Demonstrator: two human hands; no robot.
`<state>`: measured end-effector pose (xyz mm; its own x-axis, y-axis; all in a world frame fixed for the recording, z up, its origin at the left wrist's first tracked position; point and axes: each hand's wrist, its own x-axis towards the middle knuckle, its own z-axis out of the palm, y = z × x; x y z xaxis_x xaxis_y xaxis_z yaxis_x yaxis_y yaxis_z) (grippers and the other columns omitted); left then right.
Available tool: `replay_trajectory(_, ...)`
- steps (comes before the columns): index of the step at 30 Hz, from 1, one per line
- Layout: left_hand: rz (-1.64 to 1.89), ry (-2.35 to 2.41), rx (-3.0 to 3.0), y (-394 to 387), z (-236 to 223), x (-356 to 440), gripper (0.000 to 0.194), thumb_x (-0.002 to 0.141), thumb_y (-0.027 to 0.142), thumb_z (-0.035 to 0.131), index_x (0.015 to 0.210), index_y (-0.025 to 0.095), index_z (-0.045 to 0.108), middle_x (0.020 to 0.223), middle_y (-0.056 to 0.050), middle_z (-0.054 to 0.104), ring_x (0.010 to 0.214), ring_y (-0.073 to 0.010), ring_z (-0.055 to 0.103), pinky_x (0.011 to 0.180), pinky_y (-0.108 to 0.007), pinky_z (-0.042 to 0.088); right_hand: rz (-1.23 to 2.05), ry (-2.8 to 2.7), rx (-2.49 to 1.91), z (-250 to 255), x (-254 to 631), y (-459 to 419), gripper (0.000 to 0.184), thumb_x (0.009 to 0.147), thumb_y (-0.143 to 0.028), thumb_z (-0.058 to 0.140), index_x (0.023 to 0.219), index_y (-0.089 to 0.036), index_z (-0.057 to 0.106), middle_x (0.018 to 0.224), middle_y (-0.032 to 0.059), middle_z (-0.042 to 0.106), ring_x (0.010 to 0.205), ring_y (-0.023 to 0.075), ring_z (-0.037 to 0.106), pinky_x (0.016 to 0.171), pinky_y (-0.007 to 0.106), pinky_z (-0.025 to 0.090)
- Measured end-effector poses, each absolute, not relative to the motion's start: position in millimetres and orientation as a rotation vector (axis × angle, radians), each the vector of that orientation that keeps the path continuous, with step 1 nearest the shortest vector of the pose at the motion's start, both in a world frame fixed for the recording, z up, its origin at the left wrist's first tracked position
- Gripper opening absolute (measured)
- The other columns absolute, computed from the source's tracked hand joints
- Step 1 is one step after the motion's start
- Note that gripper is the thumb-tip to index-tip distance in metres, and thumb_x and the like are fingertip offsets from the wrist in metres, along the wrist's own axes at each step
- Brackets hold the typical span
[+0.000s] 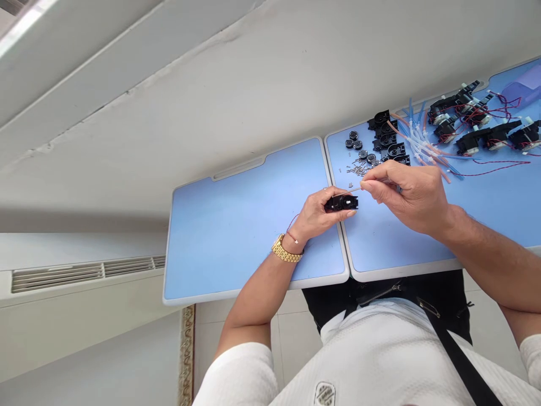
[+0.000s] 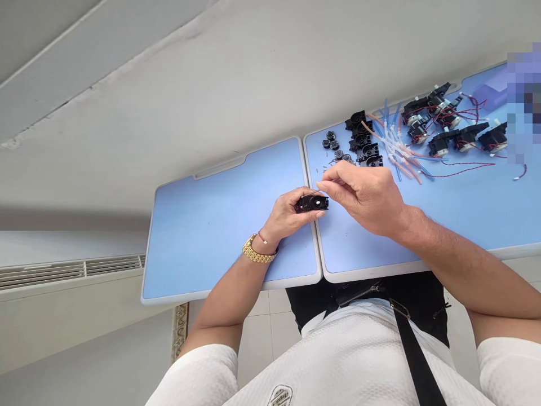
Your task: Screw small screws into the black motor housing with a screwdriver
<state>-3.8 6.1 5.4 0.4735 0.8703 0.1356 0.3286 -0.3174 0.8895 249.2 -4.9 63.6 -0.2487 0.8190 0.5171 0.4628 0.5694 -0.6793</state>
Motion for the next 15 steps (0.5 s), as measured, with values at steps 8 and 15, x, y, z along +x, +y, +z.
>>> replay_trajectory(8, 0.794, 1.001, 1.949, 5.6, 3.7, -4.2, 0.046, 0.092, 0.058, 0.087, 0.117, 0.02, 0.08, 0.105, -0.007, 0.082, 0.09, -0.0182, 0.074, 0.082, -0.031, 0.059, 0.459, -1.928, -1.055, 64.0, 249.8, -5.5, 0.034, 0.112, -0.049, 0.06, 0.092, -0.027, 0.076, 0.066, -0.0042, 0.072, 0.052, 0.0124, 0.058, 0.053, 0.03, 0.044)
replay_trajectory(15, 0.77, 1.003, 2.043, 3.8, 3.1, -3.8, 0.044, 0.095, 0.059, 0.083, 0.117, 0.021, 0.078, 0.108, -0.007, 0.081, 0.092, -0.0189, 0.074, 0.085, -0.031, 0.058, 0.314, -2.053, -0.925, 62.0, 253.2, -4.8, 0.039, 0.115, -0.052, 0.055, 0.095, -0.025, 0.075, 0.068, -0.0035, 0.072, 0.053, 0.0119, 0.058, 0.055, 0.03, 0.043)
